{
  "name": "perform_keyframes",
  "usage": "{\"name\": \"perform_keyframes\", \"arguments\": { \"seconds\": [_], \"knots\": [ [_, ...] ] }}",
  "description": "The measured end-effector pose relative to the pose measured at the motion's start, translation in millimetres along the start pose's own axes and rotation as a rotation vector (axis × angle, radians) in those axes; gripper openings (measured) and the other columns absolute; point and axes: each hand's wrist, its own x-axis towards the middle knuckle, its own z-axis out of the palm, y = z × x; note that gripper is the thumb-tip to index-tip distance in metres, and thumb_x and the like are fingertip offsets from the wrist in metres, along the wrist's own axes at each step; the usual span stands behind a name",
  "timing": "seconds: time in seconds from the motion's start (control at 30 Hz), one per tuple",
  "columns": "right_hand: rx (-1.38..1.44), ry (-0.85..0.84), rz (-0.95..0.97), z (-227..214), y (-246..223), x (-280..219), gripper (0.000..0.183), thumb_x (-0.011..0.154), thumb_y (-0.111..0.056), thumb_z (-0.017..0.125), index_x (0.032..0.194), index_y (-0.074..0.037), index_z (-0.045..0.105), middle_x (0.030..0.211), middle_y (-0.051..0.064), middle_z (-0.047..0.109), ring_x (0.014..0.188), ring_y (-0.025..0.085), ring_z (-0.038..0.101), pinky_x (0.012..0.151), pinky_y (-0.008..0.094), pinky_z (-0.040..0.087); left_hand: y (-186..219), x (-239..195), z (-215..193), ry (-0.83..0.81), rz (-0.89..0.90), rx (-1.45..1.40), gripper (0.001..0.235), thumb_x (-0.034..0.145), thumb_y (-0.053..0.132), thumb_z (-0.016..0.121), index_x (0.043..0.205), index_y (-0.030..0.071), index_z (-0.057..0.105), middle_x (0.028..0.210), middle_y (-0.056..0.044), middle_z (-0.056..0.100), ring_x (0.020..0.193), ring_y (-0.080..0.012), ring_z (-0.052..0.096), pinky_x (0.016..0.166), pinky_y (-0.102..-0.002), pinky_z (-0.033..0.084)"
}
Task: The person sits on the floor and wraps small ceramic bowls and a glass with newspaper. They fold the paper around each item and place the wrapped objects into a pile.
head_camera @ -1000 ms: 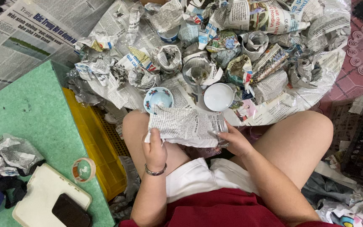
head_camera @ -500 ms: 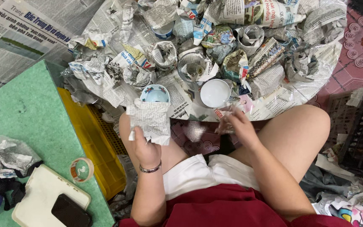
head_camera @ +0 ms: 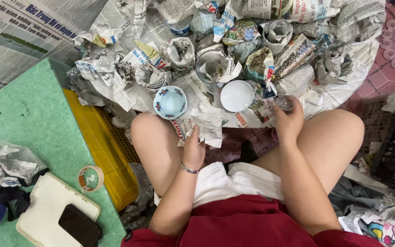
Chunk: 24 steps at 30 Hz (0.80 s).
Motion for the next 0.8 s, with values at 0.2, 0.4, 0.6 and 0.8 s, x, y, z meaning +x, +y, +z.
{"name": "perform_keyframes", "arguments": {
  "seconds": [0.2,0.4,0.6,0.8],
  "knots": [
    [-0.166,0.014,-0.117,-2.5,-21.5,-8.3,0.064,0.087,-0.006,0.082,0.145,-0.001,0.052,0.128,0.014,0.067,0.115,0.025,0.065,0.098,0.037,0.051,-22.0,0.9,2.7,0.001,-0.309,-0.272,0.035,0.105,0.028,0.053,0.132,0.007,0.059,0.125,-0.003,0.063,0.112,-0.0169,0.06,0.092,-0.038,0.05],
    [-0.192,0.255,-0.35,-8.2,-24.6,-61.6,0.071,0.096,-0.003,0.085,0.149,-0.005,0.039,0.135,0.022,0.046,0.111,0.031,0.055,0.1,0.036,0.049,-43.0,2.8,1.7,-0.117,-0.358,-0.339,0.033,0.115,0.032,0.057,0.127,0.001,0.059,0.123,-0.005,0.06,0.113,-0.0182,0.057,0.097,-0.039,0.044],
    [0.374,-0.524,-0.006,13.9,25.7,-74.8,0.049,0.103,-0.013,0.055,0.149,-0.004,0.044,0.137,0.012,0.059,0.119,0.02,0.058,0.1,0.033,0.047,-50.5,-0.7,7.8,-0.308,-0.436,-0.487,0.043,0.109,0.028,0.055,0.141,0.0,0.054,0.14,-0.01,0.061,0.131,-0.0225,0.056,0.114,-0.043,0.04],
    [0.703,-0.755,0.589,38.1,68.8,-76.3,0.046,0.106,-0.018,0.058,0.144,0.006,0.054,0.128,0.014,0.065,0.111,0.021,0.061,0.096,0.036,0.049,-32.1,-4.9,19.3,-0.41,-0.413,-0.649,0.063,0.107,0.041,0.05,0.156,0.002,0.038,0.155,-0.015,0.049,0.142,-0.0317,0.049,0.12,-0.053,0.036]
  ]
}}
